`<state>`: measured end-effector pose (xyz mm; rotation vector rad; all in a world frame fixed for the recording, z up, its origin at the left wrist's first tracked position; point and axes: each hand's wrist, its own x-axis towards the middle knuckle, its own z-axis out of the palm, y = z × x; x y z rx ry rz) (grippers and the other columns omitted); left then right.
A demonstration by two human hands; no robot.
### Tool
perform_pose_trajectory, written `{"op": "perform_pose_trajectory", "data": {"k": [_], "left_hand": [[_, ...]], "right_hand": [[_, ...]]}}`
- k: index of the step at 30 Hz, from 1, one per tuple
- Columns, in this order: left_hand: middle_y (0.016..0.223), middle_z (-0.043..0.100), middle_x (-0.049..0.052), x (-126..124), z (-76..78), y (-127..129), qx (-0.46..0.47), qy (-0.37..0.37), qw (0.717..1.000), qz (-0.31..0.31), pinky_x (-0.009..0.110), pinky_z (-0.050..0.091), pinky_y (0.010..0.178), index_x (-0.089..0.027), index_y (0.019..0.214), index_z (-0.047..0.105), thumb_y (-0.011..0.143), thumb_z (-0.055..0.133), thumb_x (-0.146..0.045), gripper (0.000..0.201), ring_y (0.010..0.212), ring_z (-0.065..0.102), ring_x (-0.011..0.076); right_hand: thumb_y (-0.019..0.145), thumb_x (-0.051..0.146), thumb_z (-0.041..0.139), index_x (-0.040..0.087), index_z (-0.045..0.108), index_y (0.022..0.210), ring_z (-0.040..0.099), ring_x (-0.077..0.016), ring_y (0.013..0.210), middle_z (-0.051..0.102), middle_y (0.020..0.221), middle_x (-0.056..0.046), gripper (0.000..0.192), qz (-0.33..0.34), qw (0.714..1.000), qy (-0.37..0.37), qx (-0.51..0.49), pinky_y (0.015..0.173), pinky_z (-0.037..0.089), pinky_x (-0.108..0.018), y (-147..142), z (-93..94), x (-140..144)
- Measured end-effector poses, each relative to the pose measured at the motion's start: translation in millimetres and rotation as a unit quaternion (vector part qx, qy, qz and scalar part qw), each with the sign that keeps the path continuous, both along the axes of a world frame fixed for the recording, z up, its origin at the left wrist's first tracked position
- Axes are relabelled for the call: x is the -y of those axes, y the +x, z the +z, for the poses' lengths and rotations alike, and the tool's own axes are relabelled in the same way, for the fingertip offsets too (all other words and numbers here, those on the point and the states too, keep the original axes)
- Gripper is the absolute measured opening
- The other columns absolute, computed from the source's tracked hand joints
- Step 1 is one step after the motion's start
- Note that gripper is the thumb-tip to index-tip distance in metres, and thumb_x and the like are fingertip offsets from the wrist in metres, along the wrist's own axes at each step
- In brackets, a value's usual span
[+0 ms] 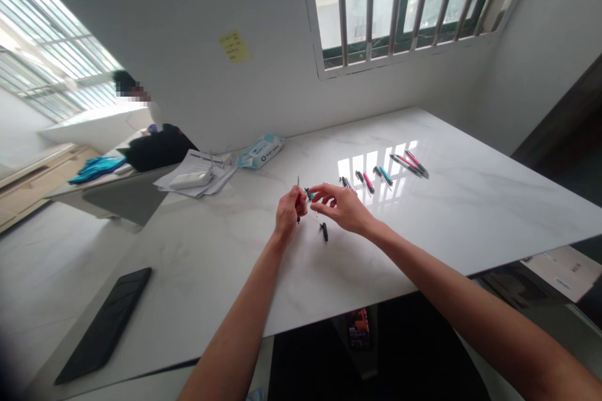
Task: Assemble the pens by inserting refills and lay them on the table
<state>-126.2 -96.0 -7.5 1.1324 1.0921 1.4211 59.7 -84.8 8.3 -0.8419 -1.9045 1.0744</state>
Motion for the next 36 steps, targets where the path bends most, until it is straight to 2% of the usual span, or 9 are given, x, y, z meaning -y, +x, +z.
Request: {"op": "perform_pose_trajectory", "data": {"k": [3,8,13,20,22,25,30,33,36], "left_hand": [[0.055,0.03,-0.006,1.3,1.0,2.6,-0.001,0.001,1.0,-0.011,0.023,0.018,0.045,-0.019,0.066,0.047,0.086,0.064,-0.073,0.06,0.048,0.024,0.0065],[0.057,0.028,-0.006,2.6,2.1,3.6,-0.013,-0.003,1.0,-0.021,0.025,0.017,0.046,-0.02,0.065,0.043,0.084,0.064,-0.075,0.062,0.049,0.023,0.007],[0.057,0.03,-0.006,0.9,-3.5,4.0,-0.032,-0.014,0.999,-0.04,0.025,0.018,0.046,-0.02,0.065,0.046,0.085,0.061,-0.078,0.064,0.049,0.025,0.0076],[0.056,0.041,-0.003,-4.1,-18.3,1.7,-0.118,-0.002,0.993,-0.013,0.024,0.026,0.047,-0.018,0.066,0.056,0.089,0.058,-0.074,0.061,0.05,0.034,0.0095],[0.057,0.042,-0.004,-4.3,-16.8,-1.3,-0.134,0.007,0.991,0.011,0.023,0.027,0.048,-0.018,0.07,0.061,0.089,0.064,-0.066,0.052,0.05,0.034,0.0087],[0.062,0.049,-0.004,-3.6,-10.6,-4.8,-0.13,0.013,0.99,0.045,0.021,0.03,0.05,-0.017,0.084,0.071,0.084,0.076,-0.054,0.038,0.052,0.038,0.0077],[0.09,0.068,0.004,-3.3,-5.2,-6.3,-0.036,0.0,0.996,0.079,0.02,0.036,0.051,-0.018,0.114,0.075,0.075,0.086,-0.049,0.051,0.057,0.044,0.0048],[0.098,0.071,0.006,-4.0,-5.9,-6.6,-0.008,-0.001,0.997,0.078,0.02,0.036,0.051,-0.018,0.116,0.075,0.071,0.09,-0.048,0.056,0.057,0.046,0.0037],[0.093,0.073,0.005,-3.8,-5.4,-5.7,-0.01,-0.001,0.997,0.073,0.02,0.034,0.05,-0.017,0.11,0.075,0.07,0.091,-0.047,0.053,0.056,0.046,0.0038]], "right_hand": [[0.091,0.043,0.072,0.023,0.074,0.123,0.075,-0.0203,0.09,0.08,0.1,-0.006,0.037,-0.025,0.998,-0.014,-0.055,0.083,0.06,-0.036,-15.8,3.8,-16.8],[0.089,0.048,0.073,0.019,0.078,0.101,0.075,-0.0205,0.084,0.08,0.093,-0.006,0.031,0.029,0.993,-0.048,-0.102,0.082,0.06,-0.034,-30.6,1.6,-31.1],[0.085,0.05,0.076,0.017,0.075,0.094,0.071,-0.0183,0.078,0.076,0.082,-0.003,0.034,0.052,0.978,-0.102,-0.174,0.077,0.058,-0.033,-32.0,-11.6,-31.7],[0.081,0.055,0.077,0.022,0.067,0.095,0.069,-0.0158,0.092,0.076,0.106,-0.006,0.038,-0.038,0.948,-0.187,-0.256,0.083,0.057,-0.029,-16.5,-12.7,-48.3],[0.082,0.057,0.075,0.023,0.065,0.098,0.07,-0.0158,0.092,0.077,0.107,-0.006,0.039,-0.074,0.941,-0.172,-0.282,0.085,0.057,-0.03,-8.1,-11.3,-57.3],[0.083,0.054,0.076,0.022,0.067,0.099,0.07,-0.0163,0.085,0.077,0.096,-0.006,0.037,-0.109,0.956,-0.102,-0.253,0.08,0.057,-0.031,1.3,-12.7,-65.2],[0.087,0.047,0.074,0.021,0.076,0.098,0.074,-0.0197,0.082,0.079,0.09,-0.005,0.028,-0.068,0.992,-0.004,-0.102,0.08,0.059,-0.035,-1.6,-18.2,-53.4],[0.089,0.045,0.072,0.022,0.078,0.098,0.075,-0.0203,0.084,0.081,0.092,-0.005,0.025,-0.04,0.997,0.013,-0.059,0.082,0.06,-0.035,-8.7,-20.8,-43.9],[0.088,0.045,0.072,0.022,0.079,0.097,0.075,-0.0199,0.082,0.081,0.092,-0.004,0.026,-0.022,0.999,0.018,-0.042,0.08,0.059,-0.034,-13.7,-23.9,-40.1]]}}
